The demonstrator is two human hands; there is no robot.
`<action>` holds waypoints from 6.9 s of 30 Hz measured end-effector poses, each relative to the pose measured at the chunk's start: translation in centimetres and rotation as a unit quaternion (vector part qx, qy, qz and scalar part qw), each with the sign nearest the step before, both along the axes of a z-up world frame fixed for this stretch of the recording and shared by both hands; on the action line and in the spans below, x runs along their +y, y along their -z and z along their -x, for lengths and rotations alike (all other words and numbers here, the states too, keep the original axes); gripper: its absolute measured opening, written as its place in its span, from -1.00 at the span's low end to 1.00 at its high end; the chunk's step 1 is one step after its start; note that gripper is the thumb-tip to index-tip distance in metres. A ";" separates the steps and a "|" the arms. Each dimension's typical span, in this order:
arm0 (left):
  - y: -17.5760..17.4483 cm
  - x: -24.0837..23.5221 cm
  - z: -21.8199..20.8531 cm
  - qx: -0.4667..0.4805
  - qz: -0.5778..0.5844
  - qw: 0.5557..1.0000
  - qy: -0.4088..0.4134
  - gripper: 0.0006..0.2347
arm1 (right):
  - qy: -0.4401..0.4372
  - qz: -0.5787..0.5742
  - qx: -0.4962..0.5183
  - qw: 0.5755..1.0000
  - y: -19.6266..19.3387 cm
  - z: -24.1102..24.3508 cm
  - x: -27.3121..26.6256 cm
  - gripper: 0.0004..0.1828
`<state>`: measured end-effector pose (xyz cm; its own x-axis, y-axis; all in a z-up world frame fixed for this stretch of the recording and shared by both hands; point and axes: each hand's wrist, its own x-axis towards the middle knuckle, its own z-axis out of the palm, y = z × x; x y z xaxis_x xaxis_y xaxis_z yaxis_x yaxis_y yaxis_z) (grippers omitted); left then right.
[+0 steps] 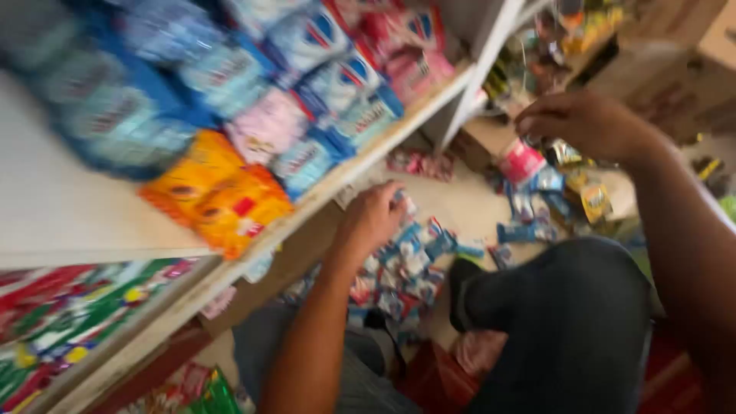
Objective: Stocking and organizing small soap and detergent sachets onto store shelves from a pile on the floor.
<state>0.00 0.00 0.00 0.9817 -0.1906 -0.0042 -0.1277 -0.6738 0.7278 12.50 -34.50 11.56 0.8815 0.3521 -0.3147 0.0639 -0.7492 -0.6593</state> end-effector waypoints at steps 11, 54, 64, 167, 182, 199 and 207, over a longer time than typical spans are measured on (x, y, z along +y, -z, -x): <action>22.4 -8.1 -0.9 0.182 0.013 0.978 -0.099 -0.82 | -0.092 -0.043 0.223 0.970 31.4 7.1 -1.6 -0.68; 41.5 -16.9 7.0 0.234 0.125 0.888 -0.375 -0.58 | 0.238 -0.108 0.147 0.954 50.0 19.2 1.2 -0.63; 38.5 -16.5 5.9 0.132 0.128 0.915 -0.360 -0.58 | 0.018 -0.003 -0.170 0.985 46.7 17.4 1.0 -0.54; -8.6 3.0 7.4 -0.226 -0.033 0.905 -0.358 -0.73 | 0.121 -0.282 -0.006 0.952 -1.4 10.4 26.3 -0.69; -10.1 3.2 7.7 -0.140 0.039 0.927 -0.347 -0.66 | -0.015 -0.095 -0.340 0.936 -1.8 12.1 27.8 -0.70; -11.0 3.0 8.2 -0.126 0.033 0.932 -0.338 -0.62 | -0.023 -0.126 -0.293 0.947 -2.8 11.8 26.5 -0.67; -10.6 1.9 8.4 -0.128 0.032 0.944 -0.302 -0.61 | -0.013 -0.090 -0.374 0.923 -3.6 9.0 22.9 -0.74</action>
